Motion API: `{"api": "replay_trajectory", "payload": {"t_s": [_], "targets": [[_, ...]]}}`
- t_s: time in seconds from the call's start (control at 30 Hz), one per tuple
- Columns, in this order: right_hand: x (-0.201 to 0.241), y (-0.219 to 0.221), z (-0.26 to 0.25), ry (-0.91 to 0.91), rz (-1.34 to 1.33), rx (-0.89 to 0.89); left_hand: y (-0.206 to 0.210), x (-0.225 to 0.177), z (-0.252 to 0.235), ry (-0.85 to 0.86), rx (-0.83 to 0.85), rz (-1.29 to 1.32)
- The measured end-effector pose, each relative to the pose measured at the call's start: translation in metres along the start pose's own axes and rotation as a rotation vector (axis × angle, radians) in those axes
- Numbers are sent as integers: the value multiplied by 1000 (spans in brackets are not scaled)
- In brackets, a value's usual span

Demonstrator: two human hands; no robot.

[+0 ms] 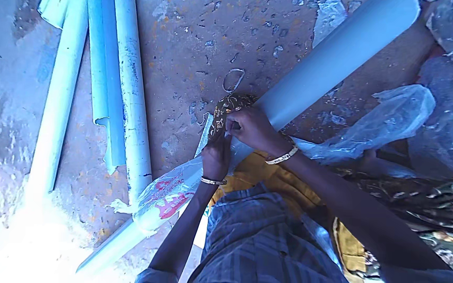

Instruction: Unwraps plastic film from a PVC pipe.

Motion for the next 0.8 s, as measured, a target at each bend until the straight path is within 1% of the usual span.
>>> {"api": "replay_trajectory", "payload": {"t_s": [0.07, 0.13, 0.17, 0.23, 0.3, 0.33, 0.43, 0.5, 0.57, 0.67, 0.8], "targets": [[11, 4, 15, -49, -76, -88, -1, -2, 0, -6, -50, -26], [16, 19, 39, -89, -120, -238, -3, 0, 1, -31, -62, 9], [15, 28, 50, -97, -57, -327, -3, 2, 0, -43, -77, 23], [10, 52, 64, -102, 161, -489, -2, 5, -1, -54, -106, 17], [13, 66, 69, -45, 411, -565, -1, 4, -2, -57, -105, 2], [15, 69, 69, -18, 474, -583, -1, 3, -2, -57, -108, -6], [21, 68, 65, 34, 525, -552, 0, 5, -2, -74, -127, 6], [22, 66, 70, 34, 501, -459, -2, 6, -3, -131, -112, 55], [20, 64, 81, 17, 469, -363, -4, 7, -6, -224, -87, 138], [13, 55, 96, -63, 449, -238, -2, 11, -8, -332, -81, 294], [3, 49, 105, -194, 437, -184, -5, 16, -12, -394, -65, 475]]}}
Point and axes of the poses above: each hand's wrist, its own z-axis away from the middle knuckle, its own y-axis out of the palm, x = y × z, the point moved 3 cm from there along -z, towards the middle knuckle, and after that the axes turned 7 degrees about x, right-handed, at the moved point
